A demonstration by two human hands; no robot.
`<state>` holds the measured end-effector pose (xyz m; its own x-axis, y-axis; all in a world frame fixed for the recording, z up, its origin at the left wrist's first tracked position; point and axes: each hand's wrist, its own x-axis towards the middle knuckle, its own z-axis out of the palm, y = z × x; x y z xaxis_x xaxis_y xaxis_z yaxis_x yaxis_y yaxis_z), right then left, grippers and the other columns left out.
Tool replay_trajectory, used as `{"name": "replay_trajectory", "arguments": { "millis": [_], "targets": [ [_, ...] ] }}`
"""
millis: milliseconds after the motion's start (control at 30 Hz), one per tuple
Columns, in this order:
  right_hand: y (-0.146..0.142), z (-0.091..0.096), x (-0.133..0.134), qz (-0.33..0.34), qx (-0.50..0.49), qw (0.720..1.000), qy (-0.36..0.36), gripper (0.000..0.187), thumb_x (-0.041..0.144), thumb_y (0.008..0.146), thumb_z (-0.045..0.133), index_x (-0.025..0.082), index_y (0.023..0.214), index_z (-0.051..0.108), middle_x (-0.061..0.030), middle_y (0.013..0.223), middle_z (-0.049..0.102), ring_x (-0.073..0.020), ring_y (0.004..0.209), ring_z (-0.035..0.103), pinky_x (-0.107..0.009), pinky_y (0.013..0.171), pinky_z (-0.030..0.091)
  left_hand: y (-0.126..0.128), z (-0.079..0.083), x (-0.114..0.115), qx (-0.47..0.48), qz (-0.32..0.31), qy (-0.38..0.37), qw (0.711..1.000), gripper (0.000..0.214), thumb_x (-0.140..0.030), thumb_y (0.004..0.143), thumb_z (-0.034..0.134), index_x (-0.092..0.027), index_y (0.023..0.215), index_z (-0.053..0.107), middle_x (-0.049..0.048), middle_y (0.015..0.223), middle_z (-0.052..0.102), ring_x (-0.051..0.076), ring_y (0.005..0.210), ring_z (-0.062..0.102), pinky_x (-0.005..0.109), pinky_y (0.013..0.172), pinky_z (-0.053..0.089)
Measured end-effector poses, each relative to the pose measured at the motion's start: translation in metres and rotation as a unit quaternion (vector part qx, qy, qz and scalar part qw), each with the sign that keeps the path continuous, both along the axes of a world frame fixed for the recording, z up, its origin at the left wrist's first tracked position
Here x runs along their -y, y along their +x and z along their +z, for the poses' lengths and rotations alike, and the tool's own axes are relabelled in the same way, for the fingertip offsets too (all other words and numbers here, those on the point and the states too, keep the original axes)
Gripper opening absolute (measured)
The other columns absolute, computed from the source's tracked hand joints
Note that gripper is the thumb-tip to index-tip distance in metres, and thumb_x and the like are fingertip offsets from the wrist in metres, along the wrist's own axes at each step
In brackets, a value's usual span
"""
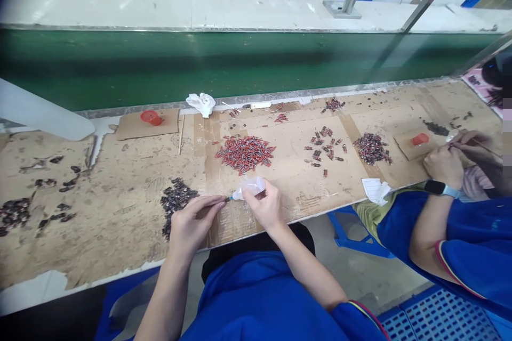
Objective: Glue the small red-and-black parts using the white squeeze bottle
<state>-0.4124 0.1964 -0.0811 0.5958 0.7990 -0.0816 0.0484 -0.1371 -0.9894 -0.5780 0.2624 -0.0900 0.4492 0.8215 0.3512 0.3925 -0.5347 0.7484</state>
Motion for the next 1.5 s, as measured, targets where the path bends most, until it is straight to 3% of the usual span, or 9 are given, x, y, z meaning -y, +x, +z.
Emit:
{"name": "replay_trajectory", "arguments": {
  "millis": [367, 433, 533, 633, 733, 867, 1033, 1300, 1500],
  "targets": [
    [0.004, 0.003, 0.001, -0.022, 0.012, 1.0, -0.01, 0.026, 0.042, 0.074, 0.065, 0.018, 0.07, 0.06, 0.0006, 0.063, 0.061, -0.0141, 0.057, 0.054, -0.025, 0.056, 0.044, 0.0, -0.003, 0.002, -0.013, 0.003, -0.01, 1.0, 0.01, -0.028, 0.086, 0.063, -0.023, 0.087, 0.072, 0.0024, 0.084, 0.076, 0.017, 0.078, 0.07, 0.031, 0.077, 0.057],
    [0.011, 0.009, 0.005, -0.007, 0.031, 0.998, -0.047, 0.029, 0.047, 0.074, 0.067, 0.018, 0.072, 0.062, -0.0003, 0.063, 0.063, -0.0158, 0.057, 0.057, -0.026, 0.057, 0.045, 0.0, -0.005, 0.0, -0.025, -0.007, 0.014, 1.0, 0.012, -0.028, 0.087, 0.061, -0.024, 0.09, 0.072, 0.003, 0.085, 0.075, 0.018, 0.081, 0.067, 0.033, 0.079, 0.055],
    [0.023, 0.022, 0.013, 0.006, 0.146, 0.978, -0.151, 0.035, 0.053, 0.074, 0.07, 0.019, 0.072, 0.066, -0.0029, 0.062, 0.064, -0.0192, 0.058, 0.06, -0.029, 0.059, 0.044, 0.0, -0.01, -0.004, -0.051, 0.004, 0.072, 0.996, 0.015, -0.032, 0.088, 0.06, -0.025, 0.087, 0.073, 0.0063, 0.093, 0.073, 0.023, 0.09, 0.063, 0.04, 0.083, 0.051],
    [0.039, 0.032, 0.012, -0.052, 0.284, 0.942, -0.173, 0.04, 0.057, 0.081, 0.063, 0.019, 0.084, 0.071, -0.0097, 0.079, 0.069, -0.0241, 0.074, 0.065, -0.032, 0.07, 0.046, 0.001, -0.015, -0.007, -0.069, 0.014, 0.087, 0.994, 0.02, -0.034, 0.089, 0.057, -0.025, 0.079, 0.072, 0.0089, 0.099, 0.069, 0.027, 0.097, 0.06, 0.044, 0.086, 0.047],
    [0.06, 0.034, -0.003, -0.064, 0.352, 0.923, -0.143, 0.033, 0.047, 0.088, 0.06, 0.017, 0.096, 0.073, -0.0134, 0.094, 0.071, -0.0269, 0.088, 0.066, -0.038, 0.081, 0.047, 0.002, -0.016, -0.006, -0.069, 0.016, 0.065, 0.995, 0.022, -0.033, 0.09, 0.054, -0.024, 0.079, 0.07, 0.0088, 0.098, 0.069, 0.027, 0.097, 0.059, 0.045, 0.087, 0.046],
    [0.085, 0.026, -0.033, 0.017, 0.33, 0.932, -0.147, 0.008, 0.021, 0.081, 0.069, 0.02, 0.087, 0.074, -0.0081, 0.086, 0.074, -0.024, 0.082, 0.067, -0.038, 0.082, 0.049, 0.002, -0.011, -0.002, -0.042, 0.017, 0.037, 0.998, 0.021, -0.033, 0.091, 0.052, -0.023, 0.08, 0.067, 0.0061, 0.087, 0.071, 0.024, 0.088, 0.062, 0.04, 0.083, 0.049],
    [0.099, 0.027, -0.058, 0.026, 0.35, 0.922, -0.166, 0.019, 0.008, 0.079, 0.067, 0.019, 0.092, 0.075, -0.0067, 0.086, 0.075, -0.0231, 0.085, 0.067, -0.038, 0.085, 0.048, 0.0, 0.0, 0.001, -0.009, 0.048, -0.02, 0.999, 0.017, -0.034, 0.089, 0.055, -0.023, 0.085, 0.067, 0.0038, 0.082, 0.071, 0.02, 0.08, 0.066, 0.032, 0.076, 0.054],
    [0.102, 0.022, -0.067, 0.066, 0.444, 0.864, -0.229, 0.011, 0.013, 0.085, 0.064, 0.016, 0.078, 0.072, -0.0145, 0.089, 0.072, -0.0293, 0.093, 0.06, -0.04, 0.086, 0.044, 0.006, 0.006, 0.006, 0.024, 0.054, -0.072, 0.996, 0.019, -0.035, 0.086, 0.059, -0.022, 0.091, 0.071, 0.0044, 0.088, 0.075, 0.018, 0.078, 0.07, 0.031, 0.076, 0.057],
    [0.102, 0.023, -0.061, 0.048, 0.427, 0.88, -0.203, 0.017, 0.01, 0.09, 0.054, 0.012, 0.096, 0.07, -0.0162, 0.096, 0.072, -0.0273, 0.093, 0.062, -0.04, 0.091, 0.042, 0.012, 0.002, 0.01, 0.055, 0.051, -0.13, 0.989, 0.021, -0.037, 0.084, 0.061, -0.021, 0.089, 0.072, 0.0061, 0.088, 0.076, 0.019, 0.082, 0.071, 0.032, 0.079, 0.058]
  ]
}}
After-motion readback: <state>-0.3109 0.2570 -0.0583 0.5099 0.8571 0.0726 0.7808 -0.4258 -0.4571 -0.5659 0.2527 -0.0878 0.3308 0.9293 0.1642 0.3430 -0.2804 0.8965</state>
